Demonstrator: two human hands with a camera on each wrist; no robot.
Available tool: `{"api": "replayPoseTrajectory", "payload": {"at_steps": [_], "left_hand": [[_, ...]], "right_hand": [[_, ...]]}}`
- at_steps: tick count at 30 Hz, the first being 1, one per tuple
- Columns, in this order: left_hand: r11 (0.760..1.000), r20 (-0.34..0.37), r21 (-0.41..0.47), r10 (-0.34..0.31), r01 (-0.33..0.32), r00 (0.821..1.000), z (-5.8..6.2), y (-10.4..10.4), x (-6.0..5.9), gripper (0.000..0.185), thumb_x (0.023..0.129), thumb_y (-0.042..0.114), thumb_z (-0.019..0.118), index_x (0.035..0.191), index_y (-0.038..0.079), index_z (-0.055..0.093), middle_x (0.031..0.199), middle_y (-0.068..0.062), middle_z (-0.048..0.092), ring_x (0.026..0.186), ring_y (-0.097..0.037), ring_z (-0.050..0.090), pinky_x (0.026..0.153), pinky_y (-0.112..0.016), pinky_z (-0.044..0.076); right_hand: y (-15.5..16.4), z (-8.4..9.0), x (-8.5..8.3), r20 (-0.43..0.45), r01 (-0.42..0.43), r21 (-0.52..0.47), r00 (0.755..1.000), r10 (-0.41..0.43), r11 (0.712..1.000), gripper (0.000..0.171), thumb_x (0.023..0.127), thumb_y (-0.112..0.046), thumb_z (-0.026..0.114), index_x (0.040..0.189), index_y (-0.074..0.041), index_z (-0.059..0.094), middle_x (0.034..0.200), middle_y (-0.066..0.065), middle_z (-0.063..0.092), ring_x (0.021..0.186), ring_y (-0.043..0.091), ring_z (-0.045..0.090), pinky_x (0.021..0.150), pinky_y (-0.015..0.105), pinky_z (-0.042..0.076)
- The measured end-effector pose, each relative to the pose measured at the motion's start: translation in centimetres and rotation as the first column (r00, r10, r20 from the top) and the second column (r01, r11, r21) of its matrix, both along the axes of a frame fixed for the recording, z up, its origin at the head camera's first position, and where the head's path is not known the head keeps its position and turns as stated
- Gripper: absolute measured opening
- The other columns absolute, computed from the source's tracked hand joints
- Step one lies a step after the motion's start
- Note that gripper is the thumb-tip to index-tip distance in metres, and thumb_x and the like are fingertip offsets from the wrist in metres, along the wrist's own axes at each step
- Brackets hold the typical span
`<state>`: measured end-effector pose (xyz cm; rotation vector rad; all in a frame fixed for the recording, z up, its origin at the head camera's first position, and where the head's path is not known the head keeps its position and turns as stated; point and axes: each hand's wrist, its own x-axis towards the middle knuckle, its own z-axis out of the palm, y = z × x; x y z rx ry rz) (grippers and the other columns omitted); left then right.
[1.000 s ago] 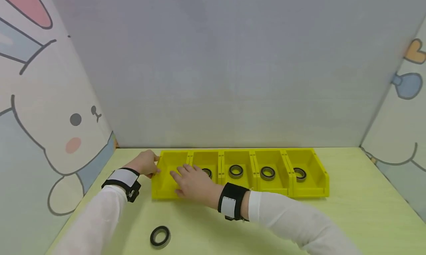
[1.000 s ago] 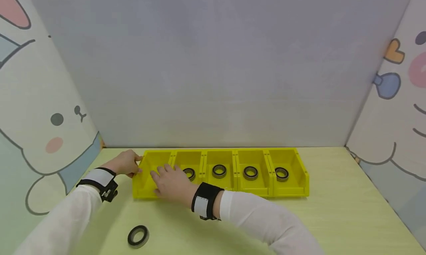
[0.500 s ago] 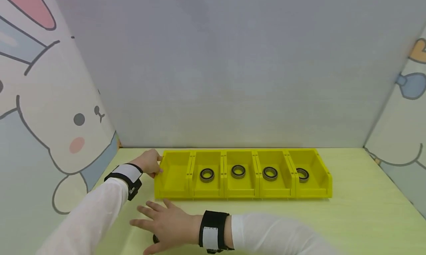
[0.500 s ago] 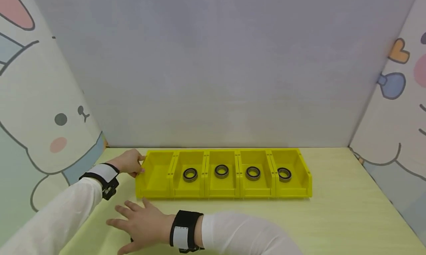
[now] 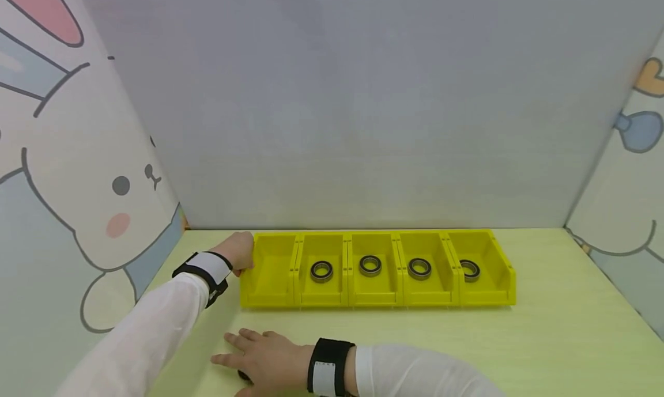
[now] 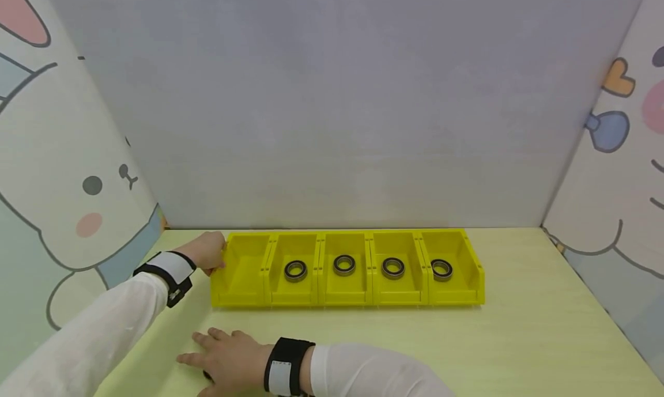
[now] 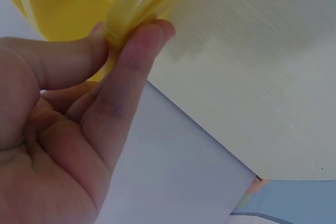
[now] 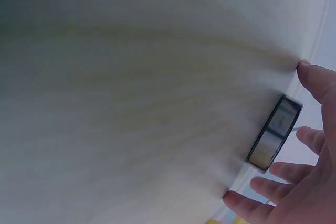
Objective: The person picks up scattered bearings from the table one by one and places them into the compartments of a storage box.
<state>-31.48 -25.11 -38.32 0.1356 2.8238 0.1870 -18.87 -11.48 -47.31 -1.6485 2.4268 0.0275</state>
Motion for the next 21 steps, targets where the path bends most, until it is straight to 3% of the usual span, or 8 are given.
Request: {"api": "replayPoseTrajectory", "payload": {"at_steps": [5, 10, 15, 21], "left_hand": [[1.0, 0.003, 0.01, 0.007, -0.007, 1.0, 0.1, 0.0, 0.2, 0.012, 0.084, 0.001, 0.068, 0.081, -0.003, 0.057, 0.061, -0.009, 0.058, 0.051, -0.019, 0.064, 0.046, -0.023, 0.053], [1.0, -0.008, 0.01, 0.005, -0.005, 1.0, -0.1, -0.1, 0.2, 0.012, 0.084, 0.002, 0.067, 0.082, -0.003, 0.057, 0.061, -0.009, 0.058, 0.051, -0.019, 0.064, 0.046, -0.022, 0.052], [1.0, -0.008, 0.006, 0.009, -0.009, 1.0, -0.1, 0.0, 0.3, 0.012, 0.084, 0.002, 0.067, 0.084, -0.004, 0.057, 0.063, -0.009, 0.059, 0.051, -0.019, 0.064, 0.046, -0.022, 0.053], [1.0, -0.015, 0.002, 0.003, -0.003, 1.0, -0.1, 0.1, 0.2, 0.013, 0.084, 0.001, 0.067, 0.086, -0.004, 0.055, 0.063, -0.01, 0.058, 0.051, -0.019, 0.064, 0.046, -0.022, 0.052]], "right_hand": [[0.1, 0.3, -0.1, 0.021, -0.058, -0.003, 0.998, 0.058, 0.998, 0.054, 0.094, -0.051, 0.049, 0.144, -0.038, 0.035, 0.148, -0.011, 0.034, 0.131, 0.006, 0.035, 0.099, 0.025, 0.043], [-0.2, 0.7, 0.3, -0.027, -0.088, -0.014, 0.996, 0.088, 0.996, 0.03, 0.096, -0.039, 0.053, 0.124, -0.03, 0.058, 0.123, -0.014, 0.052, 0.104, 0.001, 0.046, 0.083, 0.013, 0.044], [-0.2, 1.0, 0.5, -0.043, -0.057, -0.012, 0.997, 0.057, 0.998, 0.018, 0.094, -0.036, 0.057, 0.109, -0.028, 0.062, 0.102, -0.014, 0.053, 0.086, 0.001, 0.044, 0.066, 0.011, 0.04], [0.0, 1.6, 0.6, -0.062, -0.041, 0.005, 0.997, 0.041, 0.999, 0.017, 0.093, -0.034, 0.059, 0.107, -0.027, 0.064, 0.098, -0.013, 0.055, 0.083, 0.003, 0.045, 0.064, 0.012, 0.04]]}}
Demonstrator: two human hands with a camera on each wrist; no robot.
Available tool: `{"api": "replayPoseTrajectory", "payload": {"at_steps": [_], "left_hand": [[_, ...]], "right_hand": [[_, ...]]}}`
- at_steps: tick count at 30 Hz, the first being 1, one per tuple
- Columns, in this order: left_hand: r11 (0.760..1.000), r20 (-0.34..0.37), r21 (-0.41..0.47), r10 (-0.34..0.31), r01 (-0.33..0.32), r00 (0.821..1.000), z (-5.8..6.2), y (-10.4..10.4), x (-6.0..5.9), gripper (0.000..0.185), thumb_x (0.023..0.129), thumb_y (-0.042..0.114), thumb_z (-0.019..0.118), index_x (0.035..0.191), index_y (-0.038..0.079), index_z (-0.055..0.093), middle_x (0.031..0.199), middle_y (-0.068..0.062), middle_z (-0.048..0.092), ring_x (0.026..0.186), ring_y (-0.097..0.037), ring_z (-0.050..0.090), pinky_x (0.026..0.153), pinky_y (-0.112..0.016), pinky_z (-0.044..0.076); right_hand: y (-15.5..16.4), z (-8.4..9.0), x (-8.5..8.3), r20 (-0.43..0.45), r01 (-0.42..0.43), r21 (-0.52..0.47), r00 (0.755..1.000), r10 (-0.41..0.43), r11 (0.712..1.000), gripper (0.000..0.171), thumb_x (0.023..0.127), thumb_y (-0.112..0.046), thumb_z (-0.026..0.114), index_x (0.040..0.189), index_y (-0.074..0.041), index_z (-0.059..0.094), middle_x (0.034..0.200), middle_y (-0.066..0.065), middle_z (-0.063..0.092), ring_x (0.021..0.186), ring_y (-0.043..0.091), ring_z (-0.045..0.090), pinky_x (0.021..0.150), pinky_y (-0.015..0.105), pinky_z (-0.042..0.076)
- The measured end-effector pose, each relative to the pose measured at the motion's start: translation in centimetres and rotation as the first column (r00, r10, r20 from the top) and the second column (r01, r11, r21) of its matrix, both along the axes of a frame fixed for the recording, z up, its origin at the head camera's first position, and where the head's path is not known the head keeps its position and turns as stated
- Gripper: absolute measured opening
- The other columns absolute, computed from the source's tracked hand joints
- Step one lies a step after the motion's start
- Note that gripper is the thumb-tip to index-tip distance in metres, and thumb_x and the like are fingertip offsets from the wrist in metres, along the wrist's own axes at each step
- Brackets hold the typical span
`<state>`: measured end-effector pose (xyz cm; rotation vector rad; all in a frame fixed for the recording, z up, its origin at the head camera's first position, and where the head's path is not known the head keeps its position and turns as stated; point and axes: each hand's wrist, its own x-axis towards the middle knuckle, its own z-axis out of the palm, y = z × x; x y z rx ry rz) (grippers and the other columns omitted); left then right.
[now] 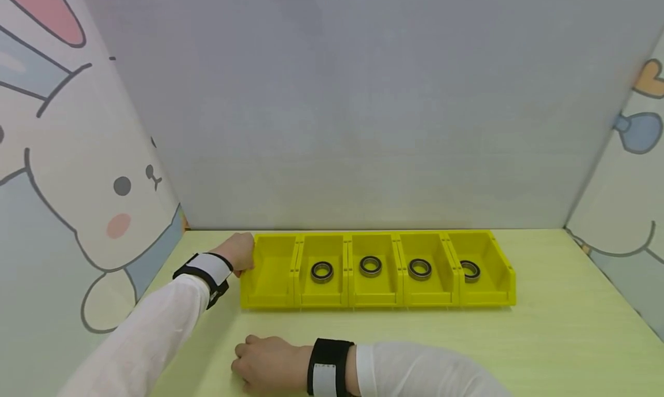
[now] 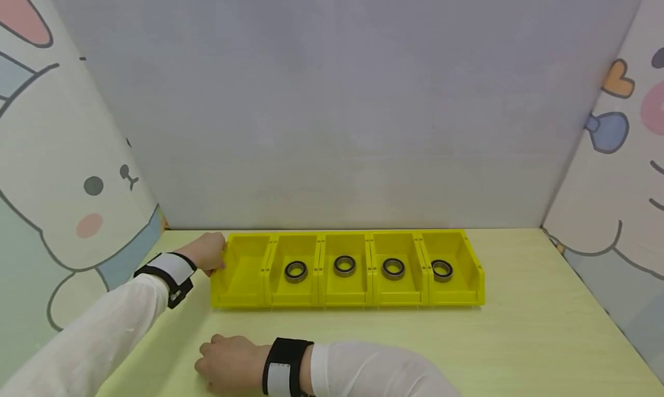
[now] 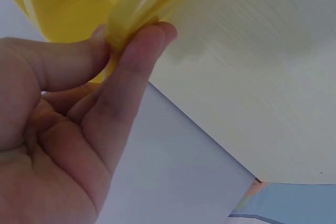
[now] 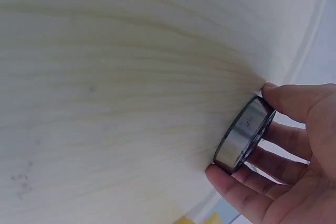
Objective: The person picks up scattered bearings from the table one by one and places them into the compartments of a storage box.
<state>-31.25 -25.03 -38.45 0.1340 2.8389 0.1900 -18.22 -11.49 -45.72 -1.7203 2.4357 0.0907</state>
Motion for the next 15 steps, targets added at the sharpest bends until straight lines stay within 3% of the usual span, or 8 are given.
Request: {"api": "replayPoseTrajectory", "payload": {"at_steps": [11, 15], "left_hand": [[1.0, 0.004, -0.006, -0.008, 0.008, 1.0, 0.1, -0.2, 0.0, 0.01, 0.084, 0.002, 0.066, 0.083, -0.003, 0.057, 0.061, -0.009, 0.059, 0.051, -0.019, 0.064, 0.046, -0.022, 0.052], [1.0, -0.002, 0.002, -0.008, 0.008, 1.0, 0.1, -0.3, 0.2, 0.011, 0.085, 0.002, 0.066, 0.083, -0.003, 0.057, 0.063, -0.009, 0.058, 0.052, -0.019, 0.064, 0.047, -0.023, 0.053]], "right_hand": [[0.0, 0.8, -0.2, 0.023, -0.01, 0.055, 1.0, 0.009, 0.998, 0.012, 0.091, -0.032, 0.063, 0.1, -0.024, 0.068, 0.092, -0.01, 0.056, 0.079, 0.007, 0.045, 0.065, 0.014, 0.038], [0.5, 1.7, -0.6, -0.047, -0.033, 0.05, 0.998, 0.035, 0.998, 0.011, 0.09, -0.031, 0.065, 0.096, -0.024, 0.068, 0.089, -0.01, 0.057, 0.076, 0.006, 0.046, 0.064, 0.015, 0.037]]}}
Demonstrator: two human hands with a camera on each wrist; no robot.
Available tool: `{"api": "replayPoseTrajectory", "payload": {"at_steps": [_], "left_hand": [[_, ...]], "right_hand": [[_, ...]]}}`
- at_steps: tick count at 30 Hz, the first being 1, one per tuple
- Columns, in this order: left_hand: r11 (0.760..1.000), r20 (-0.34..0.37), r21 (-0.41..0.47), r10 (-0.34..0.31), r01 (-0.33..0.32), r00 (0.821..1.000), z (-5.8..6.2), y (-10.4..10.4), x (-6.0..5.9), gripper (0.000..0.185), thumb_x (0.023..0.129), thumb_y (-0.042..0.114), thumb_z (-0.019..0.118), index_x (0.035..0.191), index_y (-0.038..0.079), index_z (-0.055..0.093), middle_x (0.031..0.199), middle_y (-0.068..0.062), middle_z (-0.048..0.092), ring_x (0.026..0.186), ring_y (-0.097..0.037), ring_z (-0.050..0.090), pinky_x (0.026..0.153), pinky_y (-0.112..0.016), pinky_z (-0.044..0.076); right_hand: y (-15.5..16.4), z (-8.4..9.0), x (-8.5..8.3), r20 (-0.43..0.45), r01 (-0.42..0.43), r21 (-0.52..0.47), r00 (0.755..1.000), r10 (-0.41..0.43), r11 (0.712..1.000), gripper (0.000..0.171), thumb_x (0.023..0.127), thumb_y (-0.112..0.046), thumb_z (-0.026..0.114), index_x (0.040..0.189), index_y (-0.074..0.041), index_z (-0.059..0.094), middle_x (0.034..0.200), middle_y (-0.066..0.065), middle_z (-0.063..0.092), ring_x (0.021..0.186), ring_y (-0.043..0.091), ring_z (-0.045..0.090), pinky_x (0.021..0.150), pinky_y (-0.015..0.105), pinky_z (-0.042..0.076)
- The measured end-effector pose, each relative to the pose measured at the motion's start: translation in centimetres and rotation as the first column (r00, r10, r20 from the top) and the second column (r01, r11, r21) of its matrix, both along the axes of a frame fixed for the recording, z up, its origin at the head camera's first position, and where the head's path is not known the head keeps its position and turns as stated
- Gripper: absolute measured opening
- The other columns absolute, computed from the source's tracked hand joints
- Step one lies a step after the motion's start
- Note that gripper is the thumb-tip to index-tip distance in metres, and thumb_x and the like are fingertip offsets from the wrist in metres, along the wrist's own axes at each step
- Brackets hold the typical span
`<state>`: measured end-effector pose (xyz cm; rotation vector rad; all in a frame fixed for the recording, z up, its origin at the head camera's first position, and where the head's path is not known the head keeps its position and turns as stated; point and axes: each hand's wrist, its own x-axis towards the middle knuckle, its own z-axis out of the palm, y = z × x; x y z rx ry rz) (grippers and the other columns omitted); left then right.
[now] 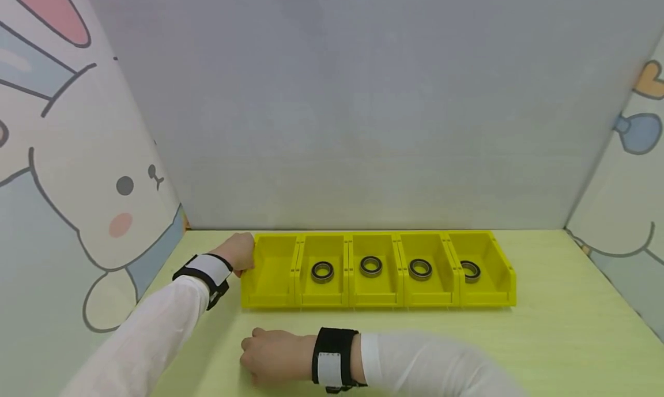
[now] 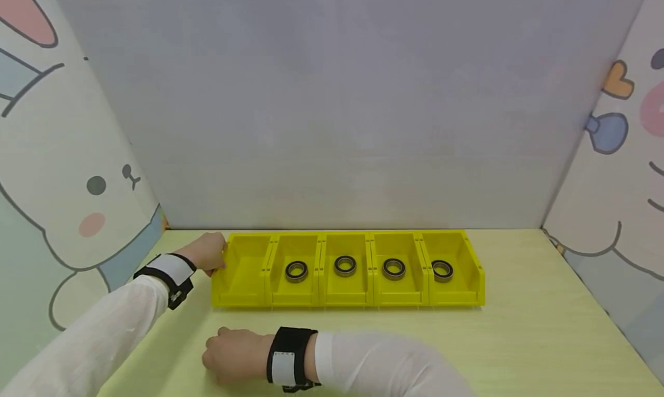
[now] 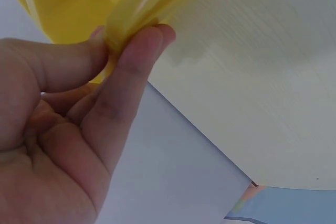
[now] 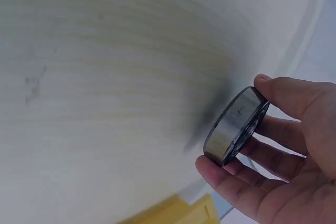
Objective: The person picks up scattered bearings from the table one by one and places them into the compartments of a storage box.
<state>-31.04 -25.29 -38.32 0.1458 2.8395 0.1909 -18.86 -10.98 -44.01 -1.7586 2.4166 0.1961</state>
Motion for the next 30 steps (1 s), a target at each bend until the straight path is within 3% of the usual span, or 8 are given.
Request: {"api": "replayPoseTrajectory", "payload": {"at_steps": [5, 12, 21, 30], "left_hand": [[1.0, -0.009, 0.018, 0.019, -0.019, 1.0, 0.0, -0.2, 0.5, 0.012, 0.084, 0.002, 0.067, 0.082, -0.002, 0.056, 0.064, -0.008, 0.056, 0.053, -0.019, 0.064, 0.053, -0.027, 0.057], [0.999, -0.031, 0.046, 0.013, -0.012, 0.999, 0.1, -0.1, 0.6, 0.013, 0.082, 0.0, 0.067, 0.08, -0.001, 0.055, 0.067, -0.009, 0.057, 0.054, -0.019, 0.064, 0.053, -0.027, 0.057], [0.997, -0.034, 0.072, 0.007, -0.005, 0.999, 0.1, -0.3, 0.5, 0.012, 0.081, -0.003, 0.066, 0.076, -0.001, 0.055, 0.066, -0.009, 0.058, 0.054, -0.02, 0.065, 0.049, -0.025, 0.055], [0.999, -0.057, 0.047, -0.025, 0.028, 0.998, -0.2, -0.5, 0.2, 0.012, 0.079, -0.005, 0.06, 0.07, 0.001, 0.054, 0.06, -0.007, 0.057, 0.05, -0.018, 0.064, 0.044, -0.022, 0.052]], "right_hand": [[0.5, 2.3, -1.4, -0.142, -0.012, -0.01, 0.99, 0.011, 1.0, 0.009, 0.088, -0.032, 0.066, 0.091, -0.024, 0.067, 0.086, -0.01, 0.058, 0.073, 0.005, 0.047, 0.067, 0.015, 0.038], [0.8, 4.4, -3.8, -0.213, 0.02, -0.057, 0.977, -0.032, 0.998, 0.014, 0.089, -0.03, 0.066, 0.098, -0.02, 0.068, 0.089, -0.007, 0.06, 0.077, 0.008, 0.049, 0.073, 0.017, 0.039], [0.7, 3.9, -8.2, -0.236, 0.131, -0.135, 0.958, -0.16, 0.982, 0.014, 0.093, -0.021, 0.059, 0.101, -0.014, 0.068, 0.096, -0.002, 0.061, 0.082, 0.014, 0.046, 0.072, 0.02, 0.038], [-0.8, 1.7, -9.9, -0.34, 0.165, -0.132, 0.918, -0.202, 0.977, 0.018, 0.094, -0.027, 0.059, 0.105, -0.018, 0.069, 0.101, -0.003, 0.063, 0.082, 0.014, 0.048, 0.072, 0.019, 0.042]]}}
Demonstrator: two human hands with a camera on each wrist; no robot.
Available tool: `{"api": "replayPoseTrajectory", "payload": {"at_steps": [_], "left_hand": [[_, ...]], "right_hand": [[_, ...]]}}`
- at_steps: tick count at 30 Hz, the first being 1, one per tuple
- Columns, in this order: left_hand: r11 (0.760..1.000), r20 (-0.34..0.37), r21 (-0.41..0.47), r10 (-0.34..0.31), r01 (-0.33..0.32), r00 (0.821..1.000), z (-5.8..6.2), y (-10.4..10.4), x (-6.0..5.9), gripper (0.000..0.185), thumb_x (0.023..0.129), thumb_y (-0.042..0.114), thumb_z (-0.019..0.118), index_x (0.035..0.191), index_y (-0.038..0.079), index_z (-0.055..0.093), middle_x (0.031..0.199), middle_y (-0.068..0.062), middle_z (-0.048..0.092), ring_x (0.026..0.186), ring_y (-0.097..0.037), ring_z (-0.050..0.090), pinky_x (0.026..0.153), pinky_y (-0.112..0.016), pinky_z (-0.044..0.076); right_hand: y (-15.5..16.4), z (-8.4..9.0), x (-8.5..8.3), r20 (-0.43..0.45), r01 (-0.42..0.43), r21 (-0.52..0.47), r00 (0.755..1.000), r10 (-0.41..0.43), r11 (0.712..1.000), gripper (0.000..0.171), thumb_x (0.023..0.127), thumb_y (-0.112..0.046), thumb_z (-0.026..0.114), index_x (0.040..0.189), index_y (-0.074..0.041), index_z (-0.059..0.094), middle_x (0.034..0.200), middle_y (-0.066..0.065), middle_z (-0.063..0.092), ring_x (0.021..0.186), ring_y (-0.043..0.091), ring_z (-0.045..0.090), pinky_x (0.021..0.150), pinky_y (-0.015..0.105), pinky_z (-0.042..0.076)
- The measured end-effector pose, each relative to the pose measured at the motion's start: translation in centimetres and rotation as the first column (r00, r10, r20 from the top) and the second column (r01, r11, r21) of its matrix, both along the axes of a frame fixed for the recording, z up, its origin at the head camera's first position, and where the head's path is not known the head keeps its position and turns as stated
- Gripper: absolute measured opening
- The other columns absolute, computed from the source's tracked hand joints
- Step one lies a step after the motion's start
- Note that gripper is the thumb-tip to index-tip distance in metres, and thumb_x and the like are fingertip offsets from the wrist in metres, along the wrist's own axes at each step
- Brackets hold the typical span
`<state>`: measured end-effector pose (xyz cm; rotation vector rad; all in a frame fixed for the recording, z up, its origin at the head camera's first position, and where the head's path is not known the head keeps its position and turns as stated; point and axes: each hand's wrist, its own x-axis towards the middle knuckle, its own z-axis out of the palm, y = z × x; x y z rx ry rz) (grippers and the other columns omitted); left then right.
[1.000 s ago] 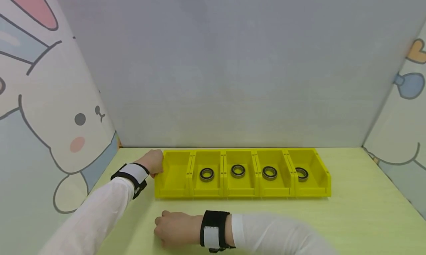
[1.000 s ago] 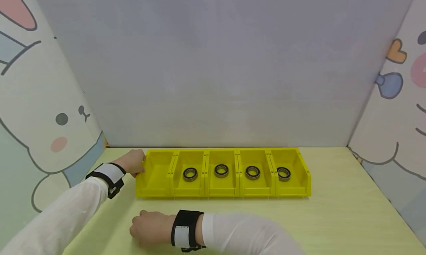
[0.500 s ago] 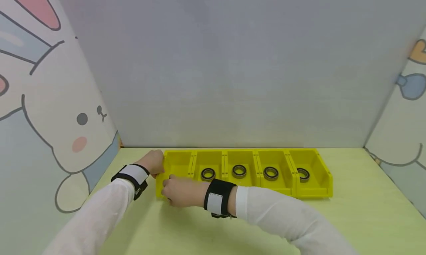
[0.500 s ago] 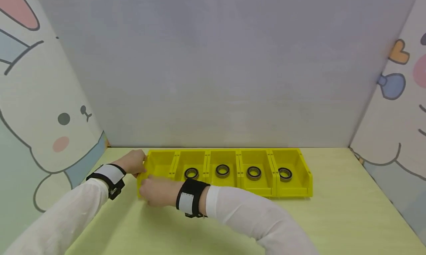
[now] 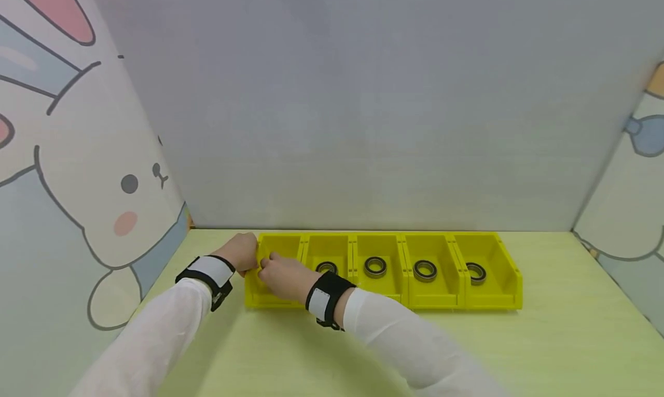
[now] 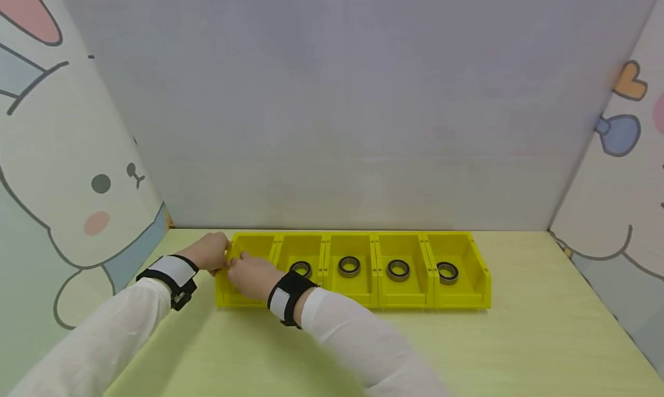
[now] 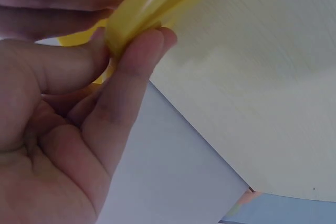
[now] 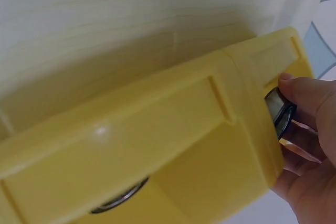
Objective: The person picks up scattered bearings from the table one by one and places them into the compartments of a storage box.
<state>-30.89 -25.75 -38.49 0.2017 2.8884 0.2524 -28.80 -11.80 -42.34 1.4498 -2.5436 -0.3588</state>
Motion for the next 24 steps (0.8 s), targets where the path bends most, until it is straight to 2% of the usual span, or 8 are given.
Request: {"api": "replayPoseTrajectory", "payload": {"at_steps": [9, 17, 24], "left_hand": [[0.999, 0.017, 0.052, 0.014, -0.015, 1.0, -0.3, -0.3, 0.1, 0.008, 0.078, -0.002, 0.062, 0.073, 0.001, 0.057, 0.062, -0.006, 0.057, 0.052, -0.019, 0.063, 0.047, -0.025, 0.054], [0.998, 0.03, 0.06, 0.027, -0.029, 0.999, -0.2, -0.2, 0.0, 0.005, 0.078, -0.002, 0.064, 0.078, -0.001, 0.058, 0.065, -0.007, 0.058, 0.052, -0.018, 0.063, 0.048, -0.025, 0.054], [0.998, 0.028, 0.063, 0.019, -0.021, 0.999, -0.2, -0.3, 0.0, 0.006, 0.079, -0.002, 0.064, 0.077, -0.001, 0.058, 0.065, -0.007, 0.059, 0.052, -0.019, 0.063, 0.047, -0.023, 0.053]], "right_hand": [[-1.2, -2.4, -0.9, -0.032, 0.031, 0.049, 0.999, -0.03, 0.998, 0.015, 0.096, -0.019, 0.055, 0.103, -0.02, 0.069, 0.099, -0.004, 0.064, 0.08, 0.014, 0.048, 0.074, 0.021, 0.042], [-1.4, -1.8, -0.8, 0.019, 0.08, 0.091, 0.996, -0.082, 0.993, 0.012, 0.096, -0.018, 0.055, 0.098, -0.018, 0.067, 0.082, -0.005, 0.058, 0.073, 0.011, 0.049, 0.068, 0.018, 0.043], [-2.2, -2.1, -1.4, 0.051, 0.105, 0.121, 0.992, -0.112, 0.987, 0.011, 0.097, -0.017, 0.054, 0.091, -0.018, 0.064, 0.074, -0.006, 0.054, 0.064, 0.007, 0.047, 0.057, 0.016, 0.038]]}}
